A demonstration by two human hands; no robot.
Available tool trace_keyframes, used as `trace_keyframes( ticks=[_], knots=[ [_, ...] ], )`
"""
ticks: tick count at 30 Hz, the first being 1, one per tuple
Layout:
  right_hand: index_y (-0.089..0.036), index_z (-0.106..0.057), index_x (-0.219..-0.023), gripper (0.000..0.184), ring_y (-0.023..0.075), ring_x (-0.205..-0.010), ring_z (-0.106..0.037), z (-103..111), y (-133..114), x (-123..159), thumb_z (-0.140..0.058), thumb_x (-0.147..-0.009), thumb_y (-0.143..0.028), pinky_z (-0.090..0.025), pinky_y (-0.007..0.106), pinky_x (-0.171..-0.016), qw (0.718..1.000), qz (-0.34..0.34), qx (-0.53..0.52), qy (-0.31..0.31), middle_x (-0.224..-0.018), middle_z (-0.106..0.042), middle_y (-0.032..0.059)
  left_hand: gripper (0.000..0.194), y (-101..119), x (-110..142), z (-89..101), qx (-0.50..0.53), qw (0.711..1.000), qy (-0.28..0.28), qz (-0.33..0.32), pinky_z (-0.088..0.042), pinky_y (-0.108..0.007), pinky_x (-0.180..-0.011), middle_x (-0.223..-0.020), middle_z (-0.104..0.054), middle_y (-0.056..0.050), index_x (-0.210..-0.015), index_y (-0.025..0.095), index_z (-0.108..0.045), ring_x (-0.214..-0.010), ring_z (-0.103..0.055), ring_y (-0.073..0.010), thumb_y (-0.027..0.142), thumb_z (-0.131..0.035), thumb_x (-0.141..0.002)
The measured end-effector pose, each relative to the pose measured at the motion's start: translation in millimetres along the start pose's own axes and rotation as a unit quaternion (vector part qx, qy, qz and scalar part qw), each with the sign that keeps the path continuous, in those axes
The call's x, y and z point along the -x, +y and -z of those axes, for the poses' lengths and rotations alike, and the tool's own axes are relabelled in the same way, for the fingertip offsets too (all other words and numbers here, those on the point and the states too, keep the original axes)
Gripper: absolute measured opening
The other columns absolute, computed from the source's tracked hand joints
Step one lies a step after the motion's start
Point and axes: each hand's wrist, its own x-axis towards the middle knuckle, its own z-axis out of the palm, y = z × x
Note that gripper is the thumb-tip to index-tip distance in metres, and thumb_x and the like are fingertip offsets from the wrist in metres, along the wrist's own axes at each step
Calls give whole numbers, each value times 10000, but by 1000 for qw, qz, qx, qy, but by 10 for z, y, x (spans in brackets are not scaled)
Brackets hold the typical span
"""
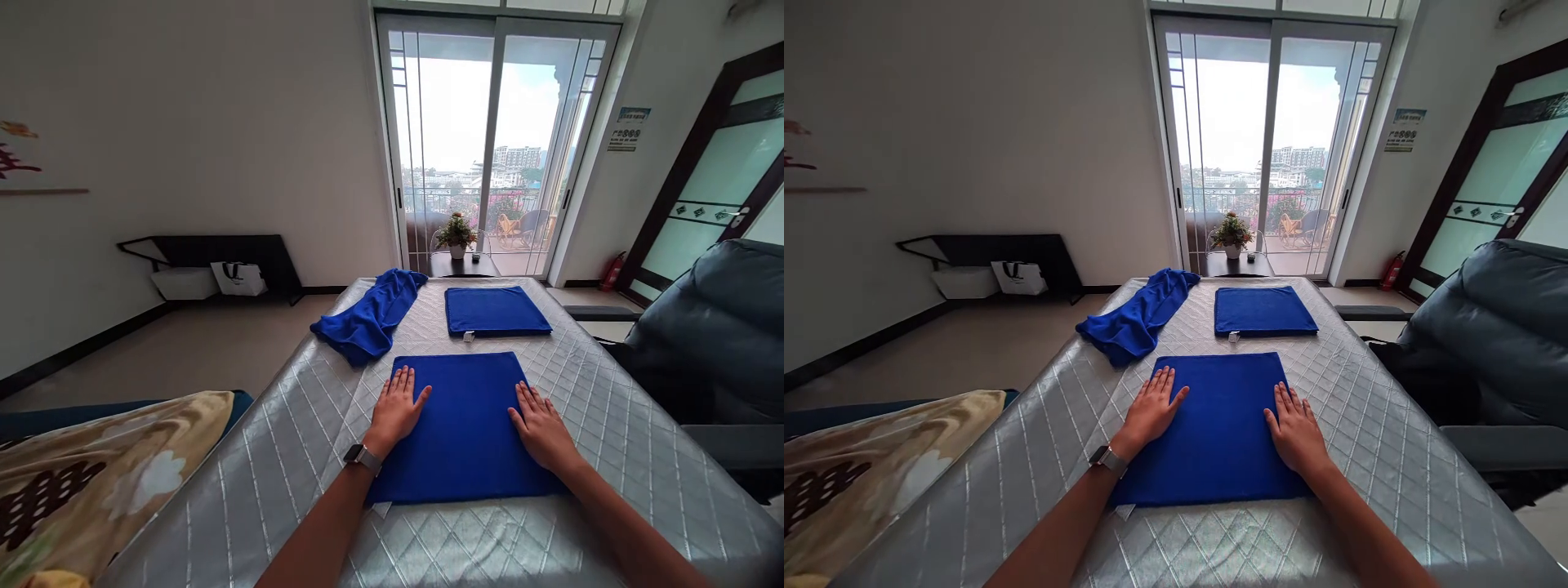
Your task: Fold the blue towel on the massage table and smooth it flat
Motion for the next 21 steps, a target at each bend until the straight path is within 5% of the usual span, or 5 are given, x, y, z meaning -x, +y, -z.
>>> trace_keyframes(
  ticks=[16,21],
  knots=[
    [-131,-149,-1649,675,209,-1586,-96,70,-36,11,-182,-1052,-444,-79,418,-1281,999,-5,-36,-3,-1713,-106,27,818,13,-50,114,-57,997,-48,10,-184,-497,-1286,-1675,-255,-187,-1593,42,-303,-1565,-227,-294,628,-183,-1034],
    [-115,-160,-1643,666,215,-1586,-102,126,-71,30,-185,-1057,-428,-79,421,-1281,999,-3,-41,-3,-1711,-109,38,808,538,21,179,-20,996,-43,-71,-245,-460,-1276,-1665,-283,-182,-1586,56,-330,-1558,-245,-268,627,-159,-1040]
  ],
)
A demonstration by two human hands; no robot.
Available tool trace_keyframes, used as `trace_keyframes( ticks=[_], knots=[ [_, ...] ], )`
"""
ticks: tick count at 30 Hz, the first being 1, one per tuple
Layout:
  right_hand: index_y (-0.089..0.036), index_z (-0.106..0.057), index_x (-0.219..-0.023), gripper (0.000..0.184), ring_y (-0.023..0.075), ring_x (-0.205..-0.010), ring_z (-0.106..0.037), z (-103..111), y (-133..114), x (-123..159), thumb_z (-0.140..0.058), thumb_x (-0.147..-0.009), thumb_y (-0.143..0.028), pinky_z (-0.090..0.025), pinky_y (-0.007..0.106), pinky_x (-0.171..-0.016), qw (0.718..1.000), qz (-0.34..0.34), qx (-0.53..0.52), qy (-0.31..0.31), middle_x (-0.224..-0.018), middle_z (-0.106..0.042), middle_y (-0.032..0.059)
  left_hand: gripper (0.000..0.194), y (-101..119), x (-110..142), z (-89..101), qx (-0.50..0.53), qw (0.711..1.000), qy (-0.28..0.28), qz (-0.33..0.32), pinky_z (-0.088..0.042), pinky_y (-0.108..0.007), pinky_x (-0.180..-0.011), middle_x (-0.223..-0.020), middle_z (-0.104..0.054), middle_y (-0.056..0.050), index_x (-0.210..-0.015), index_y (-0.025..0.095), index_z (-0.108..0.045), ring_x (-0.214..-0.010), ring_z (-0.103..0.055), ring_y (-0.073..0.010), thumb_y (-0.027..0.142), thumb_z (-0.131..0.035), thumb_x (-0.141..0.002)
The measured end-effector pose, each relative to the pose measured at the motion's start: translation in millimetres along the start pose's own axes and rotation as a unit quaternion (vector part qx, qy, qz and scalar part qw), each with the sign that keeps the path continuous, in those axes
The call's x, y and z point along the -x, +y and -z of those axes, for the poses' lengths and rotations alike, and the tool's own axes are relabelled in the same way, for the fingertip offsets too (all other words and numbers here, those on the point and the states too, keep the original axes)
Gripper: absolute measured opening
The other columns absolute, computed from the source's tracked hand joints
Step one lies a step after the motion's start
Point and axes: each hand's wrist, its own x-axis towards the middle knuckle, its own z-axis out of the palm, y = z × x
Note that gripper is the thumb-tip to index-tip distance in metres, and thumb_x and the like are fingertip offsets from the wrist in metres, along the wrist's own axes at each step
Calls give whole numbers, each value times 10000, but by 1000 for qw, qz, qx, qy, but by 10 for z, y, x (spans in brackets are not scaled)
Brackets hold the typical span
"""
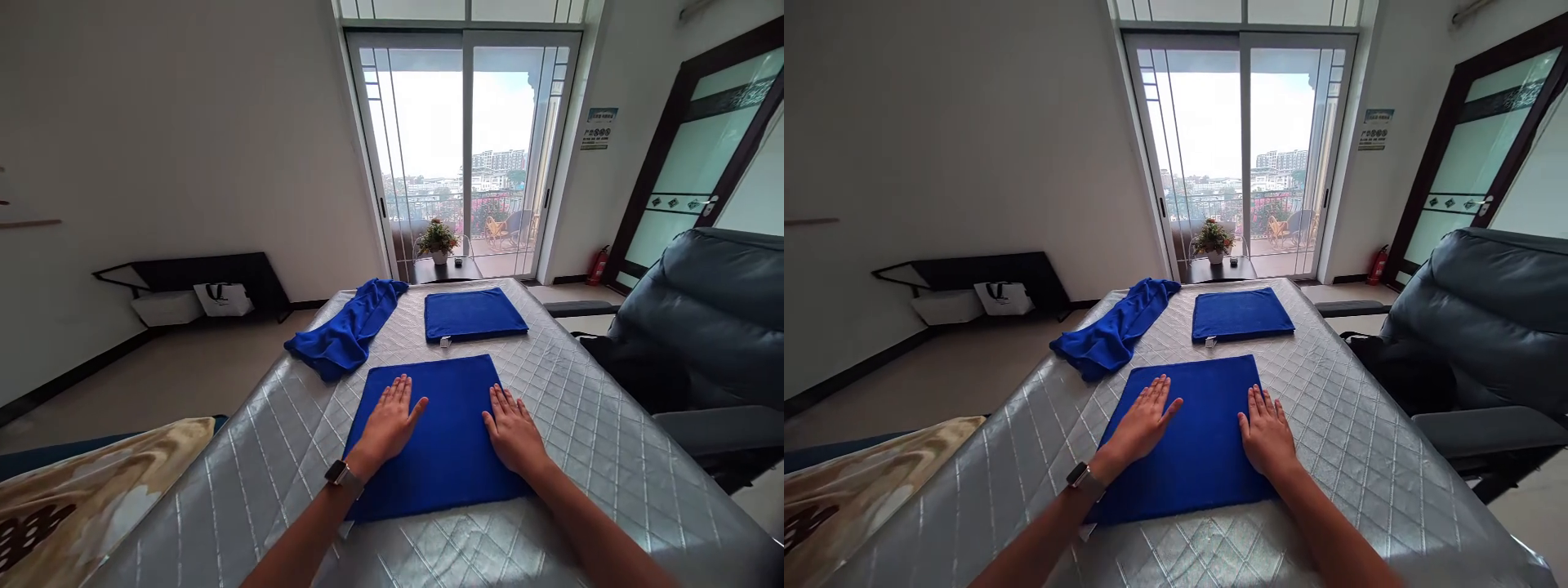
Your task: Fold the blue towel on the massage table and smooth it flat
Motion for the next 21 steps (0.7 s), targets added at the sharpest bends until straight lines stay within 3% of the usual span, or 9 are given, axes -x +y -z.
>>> trace_keyframes(
  ticks=[5,7,9,11,14,21],
  knots=[
    [-112,-179,-1640,653,228,-1585,-109,-42,29,-2,-214,-1056,-401,-99,431,-1276,1000,7,8,9,-1712,-123,61,718,964,-17,-81,64,982,33,-176,-260,-438,-1277,-1658,-337,-127,-1594,131,-336,-1555,-263,-220,586,-183,-1060],
    [-115,-181,-1640,637,227,-1587,-91,-65,46,-4,-223,-1052,-356,-98,433,-1275,1000,19,18,11,-1713,-121,66,720,1196,-53,-143,79,978,36,-188,-262,-437,-1277,-1659,-335,-130,-1589,114,-340,-1556,-260,-224,574,-163,-1064],
    [-114,-177,-1640,636,225,-1588,-82,-73,55,-2,-221,-1051,-348,-99,431,-1275,999,25,21,11,-1714,-118,63,728,1274,-76,-201,83,980,30,-179,-270,-445,-1273,-1654,-347,-133,-1580,105,-358,-1553,-273,-234,571,-142,-1064],
    [-106,-174,-1638,646,225,-1586,-98,-63,53,2,-213,-1053,-378,-103,429,-1277,1000,20,17,11,-1712,-126,62,723,1216,-65,-240,79,982,30,-170,-266,-446,-1275,-1649,-363,-124,-1577,115,-370,-1550,-281,-234,567,-132,-1065],
    [-101,-176,-1637,661,226,-1583,-123,-37,36,11,-207,-1054,-411,-104,430,-1279,1000,10,9,14,-1709,-137,57,730,947,25,-245,63,986,34,-153,-267,-449,-1274,-1649,-368,-118,-1582,130,-365,-1549,-286,-234,590,-149,-1058],
    [-109,-171,-1639,659,218,-1583,-117,-38,22,12,-198,-1050,-404,-104,433,-1280,1000,8,9,15,-1709,-136,41,766,-91,442,-145,23,999,11,-40,-287,-497,-1261,-1658,-329,-135,-1594,131,-337,-1548,-288,-270,640,-196,-1039]
  ],
)
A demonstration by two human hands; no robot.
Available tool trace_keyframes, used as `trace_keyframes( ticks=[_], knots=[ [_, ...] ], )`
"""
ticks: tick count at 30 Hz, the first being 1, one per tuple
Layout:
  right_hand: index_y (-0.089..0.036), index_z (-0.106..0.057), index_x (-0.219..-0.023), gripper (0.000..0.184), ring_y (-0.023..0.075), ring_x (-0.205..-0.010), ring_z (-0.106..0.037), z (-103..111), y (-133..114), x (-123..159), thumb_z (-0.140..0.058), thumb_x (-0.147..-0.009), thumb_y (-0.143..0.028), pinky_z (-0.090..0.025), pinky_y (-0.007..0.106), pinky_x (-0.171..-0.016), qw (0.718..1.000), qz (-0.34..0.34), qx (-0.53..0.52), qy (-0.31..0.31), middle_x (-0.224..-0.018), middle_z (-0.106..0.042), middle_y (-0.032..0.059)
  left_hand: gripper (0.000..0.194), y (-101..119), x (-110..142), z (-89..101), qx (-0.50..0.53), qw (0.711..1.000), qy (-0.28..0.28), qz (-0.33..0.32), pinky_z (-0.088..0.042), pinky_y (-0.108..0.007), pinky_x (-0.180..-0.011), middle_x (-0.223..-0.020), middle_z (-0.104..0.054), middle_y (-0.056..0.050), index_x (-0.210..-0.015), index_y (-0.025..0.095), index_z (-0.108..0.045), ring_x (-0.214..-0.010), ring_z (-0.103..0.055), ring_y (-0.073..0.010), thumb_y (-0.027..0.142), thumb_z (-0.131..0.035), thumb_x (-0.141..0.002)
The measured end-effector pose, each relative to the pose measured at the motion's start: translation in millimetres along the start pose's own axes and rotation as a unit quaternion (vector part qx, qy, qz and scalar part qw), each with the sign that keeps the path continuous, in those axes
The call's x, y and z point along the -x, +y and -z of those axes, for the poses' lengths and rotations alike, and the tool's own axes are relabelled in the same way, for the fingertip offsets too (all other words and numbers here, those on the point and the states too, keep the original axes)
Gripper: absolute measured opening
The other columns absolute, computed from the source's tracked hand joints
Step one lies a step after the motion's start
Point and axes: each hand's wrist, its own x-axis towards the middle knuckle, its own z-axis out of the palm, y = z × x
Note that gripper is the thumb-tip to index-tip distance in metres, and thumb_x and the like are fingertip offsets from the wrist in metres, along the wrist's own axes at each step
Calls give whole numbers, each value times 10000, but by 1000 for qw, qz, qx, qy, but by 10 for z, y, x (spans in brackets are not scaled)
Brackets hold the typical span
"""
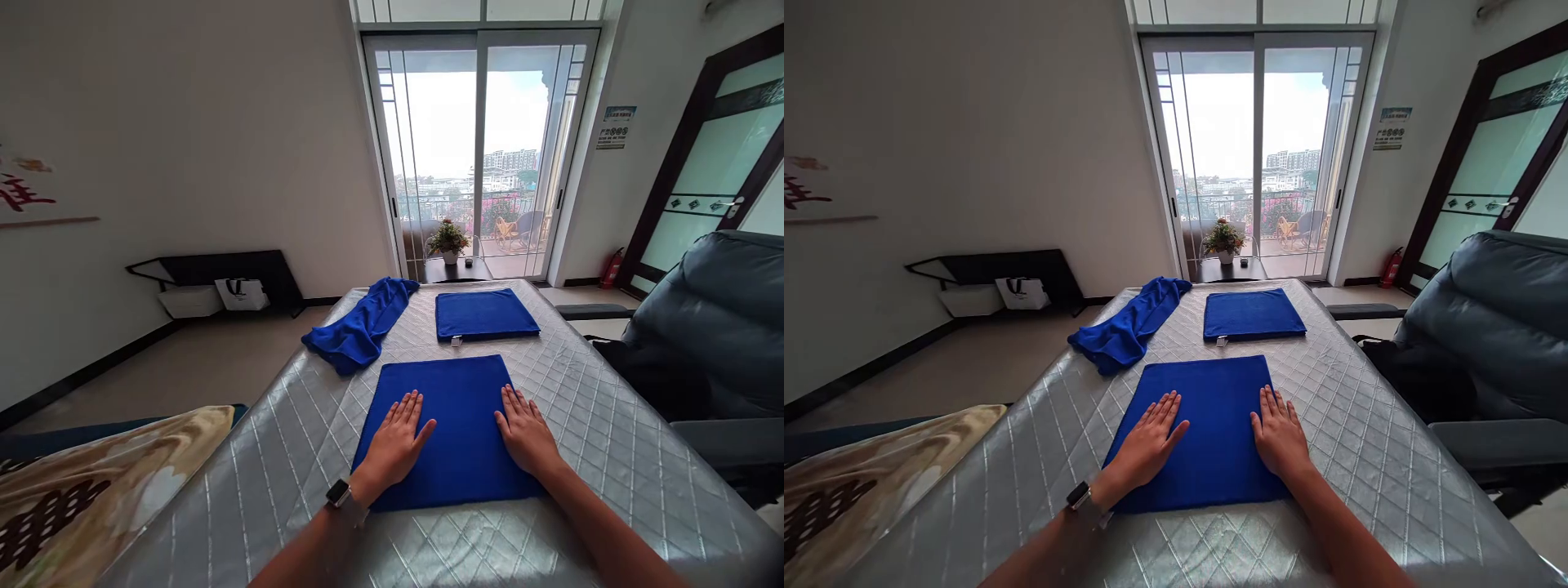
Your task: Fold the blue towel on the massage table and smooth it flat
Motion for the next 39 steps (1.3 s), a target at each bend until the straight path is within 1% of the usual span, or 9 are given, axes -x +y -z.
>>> trace_keyframes(
  ticks=[4,7,12,17,24,30,35,37,39],
  knots=[
    [-110,-170,-1639,660,214,-1583,-115,-47,28,-8,-194,-1048,-403,-105,432,-1280,1000,0,16,3,-1709,-145,40,749,-422,237,-1,-13,998,25,51,-284,-495,-1262,-1663,-321,-140,-1601,137,-318,-1549,-287,-266,629,-221,-1044],
    [-108,-176,-1639,667,215,-1581,-130,-100,63,-18,-205,-1046,-410,-115,433,-1279,1000,6,26,9,-1709,-152,50,763,-511,299,-32,-6,997,29,65,-281,-485,-1265,-1663,-314,-151,-1598,109,-312,-1551,-279,-261,626,-214,-1045],
    [-106,-208,-1637,664,224,-1578,-149,-154,100,-32,-202,-1046,-407,-140,446,-1276,999,14,19,28,-1705,-182,80,840,-453,287,-27,14,996,11,84,-234,-464,-1285,-1679,-267,-155,-1599,63,-285,-1565,-236,-260,668,-179,-1026],
    [-94,-218,-1633,667,238,-1578,-141,-84,75,11,-209,-1043,-406,-146,456,-1276,999,9,39,16,-1705,-167,80,835,-456,291,-39,20,996,27,78,-253,-469,-1278,-1672,-287,-163,-1597,66,-300,-1559,-258,-268,666,-194,-1025],
    [-117,-214,-1634,683,223,-1577,-143,-69,113,335,-183,-1043,-458,-169,450,-1276,999,9,40,-23,-1703,-159,53,830,-495,277,-119,17,996,36,73,-270,-475,-1272,-1671,-290,-164,-1600,70,-290,-1556,-265,-276,664,-215,-1024],
    [-116,-208,-1637,700,209,-1581,-117,-144,97,501,-169,-1045,-487,-135,444,-1285,1000,12,14,11,-1705,-161,46,781,-526,268,-191,5,996,57,68,-287,-499,-1263,-1659,-323,-167,-1612,115,-274,-1547,-283,-288,638,-261,-1032],
    [-118,-215,-1637,694,211,-1581,-121,-116,55,504,-173,-1045,-479,-123,444,-1286,1000,6,5,13,-1703,-164,50,805,-467,260,-49,-6,996,48,76,-284,-513,-1263,-1651,-325,-185,-1592,82,-324,-1545,-282,-300,651,-251,-1027],
    [-119,-214,-1636,688,210,-1582,-116,-112,52,502,-181,-1046,-472,-124,448,-1285,1000,8,0,15,-1703,-162,48,812,-355,250,45,-7,996,43,72,-284,-518,-1263,-1652,-320,-184,-1590,76,-329,-1548,-276,-301,654,-241,-1026],
    [-117,-216,-1636,686,211,-1582,-114,-111,52,502,-192,-1047,-468,-125,449,-1285,1000,9,-8,17,-1703,-165,52,812,-151,229,123,1,999,26,45,-284,-497,-1266,-1662,-303,-168,-1592,81,-326,-1553,-265,-287,656,-226,-1027]
  ],
)
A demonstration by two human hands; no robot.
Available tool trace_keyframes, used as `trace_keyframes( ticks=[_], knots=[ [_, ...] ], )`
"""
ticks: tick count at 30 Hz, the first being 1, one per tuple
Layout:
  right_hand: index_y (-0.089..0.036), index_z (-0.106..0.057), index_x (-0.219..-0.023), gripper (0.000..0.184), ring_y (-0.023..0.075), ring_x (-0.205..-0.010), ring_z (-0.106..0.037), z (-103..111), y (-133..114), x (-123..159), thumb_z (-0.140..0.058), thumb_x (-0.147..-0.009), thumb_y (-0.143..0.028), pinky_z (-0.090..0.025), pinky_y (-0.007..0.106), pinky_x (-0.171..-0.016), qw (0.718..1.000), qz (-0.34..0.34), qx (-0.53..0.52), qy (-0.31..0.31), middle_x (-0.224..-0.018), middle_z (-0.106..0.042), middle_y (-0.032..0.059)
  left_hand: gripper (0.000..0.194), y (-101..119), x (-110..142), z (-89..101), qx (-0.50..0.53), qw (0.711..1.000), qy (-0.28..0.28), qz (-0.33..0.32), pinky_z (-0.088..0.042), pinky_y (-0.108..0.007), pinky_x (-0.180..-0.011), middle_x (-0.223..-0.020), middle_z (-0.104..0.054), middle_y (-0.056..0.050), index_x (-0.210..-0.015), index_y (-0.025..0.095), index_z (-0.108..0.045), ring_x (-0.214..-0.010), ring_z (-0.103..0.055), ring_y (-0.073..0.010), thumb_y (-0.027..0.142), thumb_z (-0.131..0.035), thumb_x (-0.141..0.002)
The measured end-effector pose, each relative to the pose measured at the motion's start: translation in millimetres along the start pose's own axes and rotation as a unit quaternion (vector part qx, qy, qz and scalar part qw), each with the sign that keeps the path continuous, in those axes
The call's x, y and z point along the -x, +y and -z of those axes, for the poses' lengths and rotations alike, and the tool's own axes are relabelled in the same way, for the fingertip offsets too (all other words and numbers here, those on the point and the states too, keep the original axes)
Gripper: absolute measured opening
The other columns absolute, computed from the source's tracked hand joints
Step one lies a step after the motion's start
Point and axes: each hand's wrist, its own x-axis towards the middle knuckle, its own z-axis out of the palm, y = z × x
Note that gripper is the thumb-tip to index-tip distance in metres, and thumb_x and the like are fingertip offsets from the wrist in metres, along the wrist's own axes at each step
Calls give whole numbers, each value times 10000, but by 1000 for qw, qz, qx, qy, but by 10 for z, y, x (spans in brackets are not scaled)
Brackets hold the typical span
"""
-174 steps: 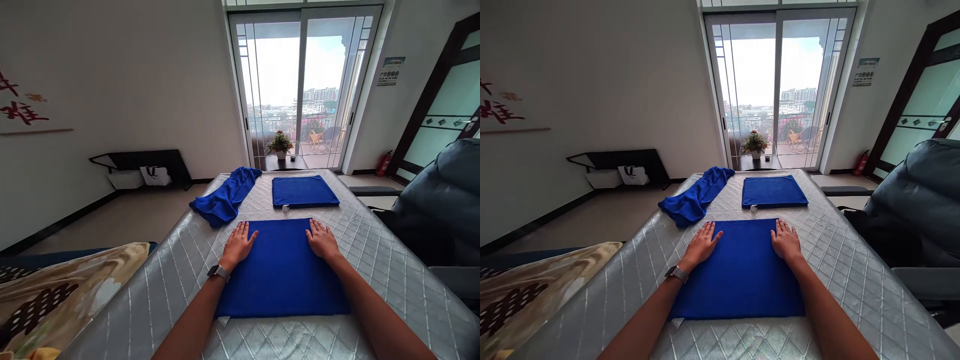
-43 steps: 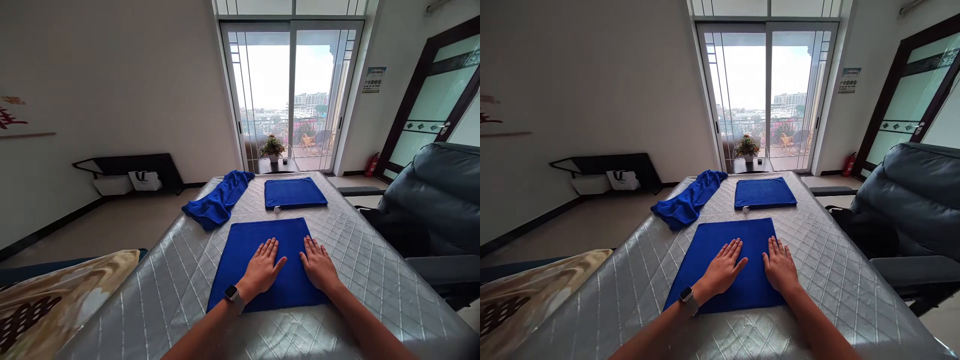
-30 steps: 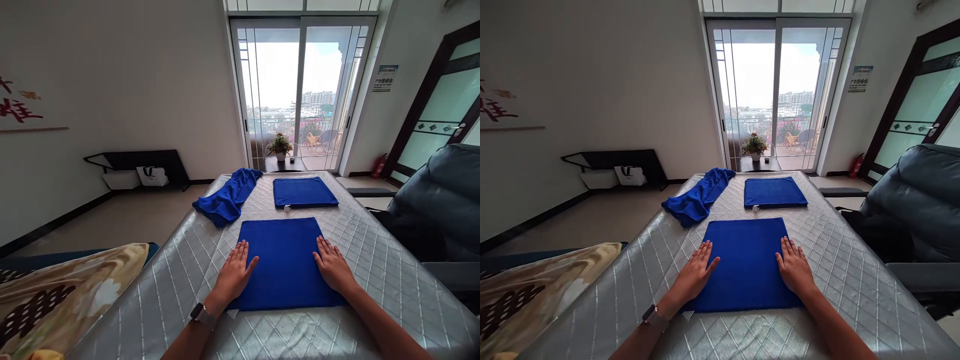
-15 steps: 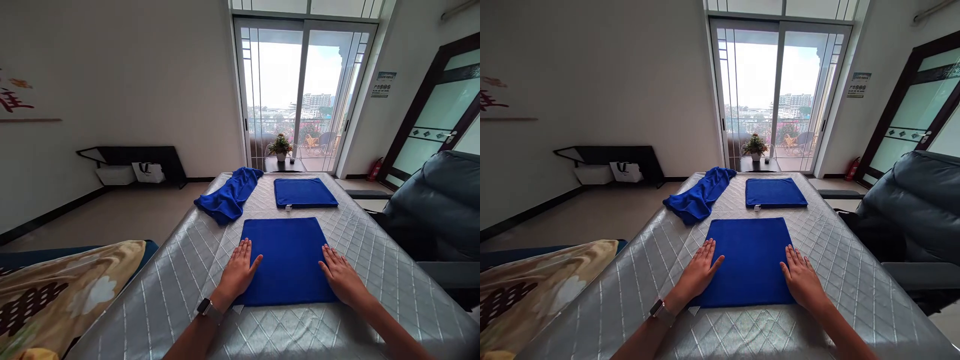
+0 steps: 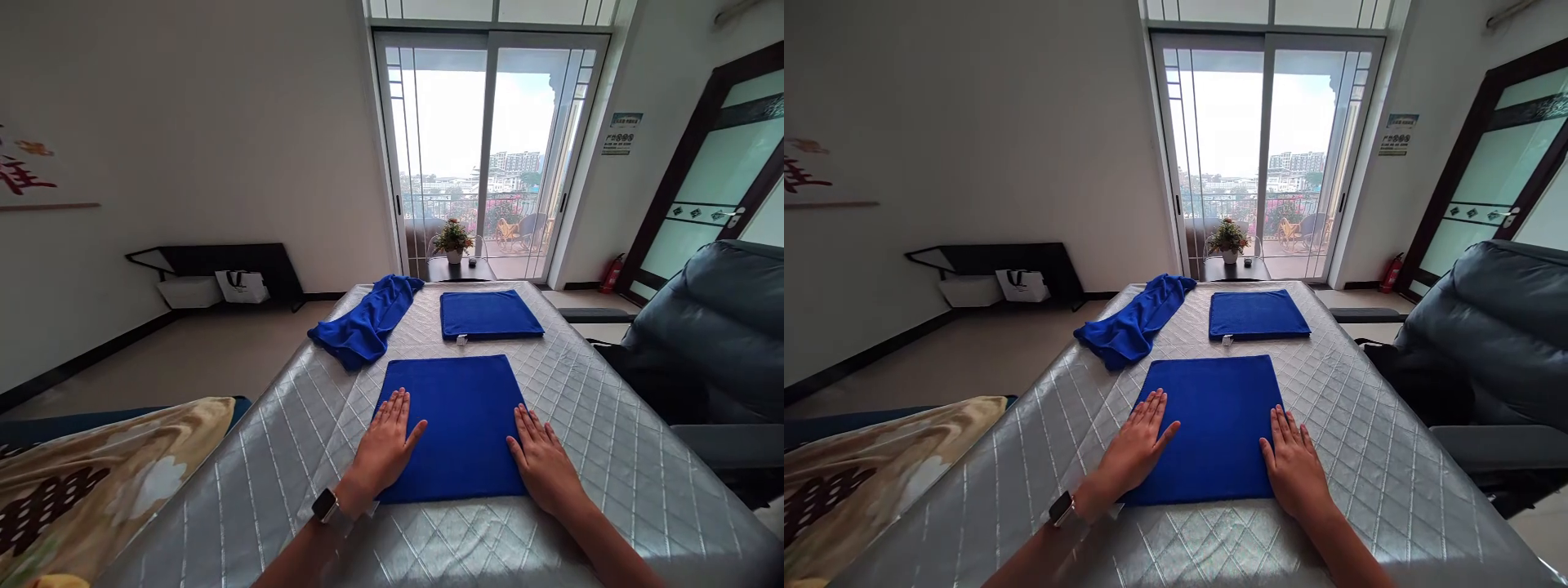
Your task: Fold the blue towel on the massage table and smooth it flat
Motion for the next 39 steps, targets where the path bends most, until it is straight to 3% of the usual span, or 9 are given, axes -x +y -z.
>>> trace_keyframes(
  ticks=[4,8,10,12,16,24,27,30,39],
  knots=[
    [-101,-214,-1634,688,224,-1581,-121,13,4,2,-214,-1048,-460,-137,454,-1283,1000,3,-5,-2,-1702,-168,71,750,665,-68,0,38,991,-30,-122,-283,-450,-1269,-1674,-298,-123,-1605,144,-315,-1554,-268,-243,627,-215,-1041],
    [-96,-262,-1623,658,240,-1579,-139,24,15,8,-218,-1043,-403,-148,467,-1277,1000,17,13,-8,-1696,-174,84,711,1343,-251,-198,84,975,-27,-204,-248,-417,-1282,-1670,-310,-133,-1609,128,-300,-1567,-228,-224,568,-215,-1057],
    [-99,-269,-1622,646,233,-1579,-137,31,16,10,-203,-1041,-374,-145,459,-1278,1000,17,12,-10,-1696,-179,78,718,1538,-338,-295,95,974,-22,-207,-250,-426,-1281,-1666,-315,-143,-1610,119,-296,-1567,-228,-234,568,-211,-1057],
    [-101,-246,-1627,648,225,-1579,-134,42,9,11,-193,-1041,-372,-149,450,-1280,1000,7,5,-13,-1697,-181,69,725,1601,-378,-346,98,974,-16,-204,-254,-444,-1280,-1665,-314,-143,-1612,124,-291,-1567,-228,-244,579,-209,-1054],
    [-104,-223,-1632,673,229,-1580,-129,60,-11,9,-212,-1043,-429,-144,455,-1281,1000,2,-5,-13,-1699,-179,68,731,1364,-279,-293,88,978,-23,-188,-267,-453,-1277,-1668,-310,-132,-1614,138,-287,-1565,-236,-242,597,-206,-1051],
    [-105,-227,-1634,682,223,-1581,-127,-17,22,1,-203,-1040,-440,-137,452,-1281,1000,6,0,4,-1700,-177,59,693,159,296,-154,4,996,-12,-83,-290,-467,-1266,-1682,-289,-74,-1631,236,-173,-1552,-280,-247,598,-280,-1050],
    [-108,-233,-1634,686,222,-1579,-145,-43,35,0,-199,-1038,-446,-134,454,-1280,1000,8,3,10,-1699,-189,63,697,-156,497,-147,-10,999,0,-45,-300,-480,-1260,-1684,-281,-73,-1627,249,-139,-1547,-292,-257,595,-310,-1047],
    [-111,-225,-1636,692,219,-1579,-141,-52,37,-1,-197,-1037,-456,-137,448,-1280,1000,4,10,6,-1701,-188,61,717,-253,593,-135,-9,1000,2,-30,-301,-490,-1259,-1683,-275,-88,-1625,222,-153,-1549,-289,-263,603,-322,-1041],
    [-167,-339,-1612,658,244,-1569,-200,56,37,78,-264,-1032,-469,-185,483,-1272,999,20,-13,47,-1685,-279,56,729,-164,582,-82,6,1000,2,-21,-278,-476,-1263,-1676,-317,-85,-1635,222,-195,-1554,-278,-260,615,-319,-1034]
  ],
)
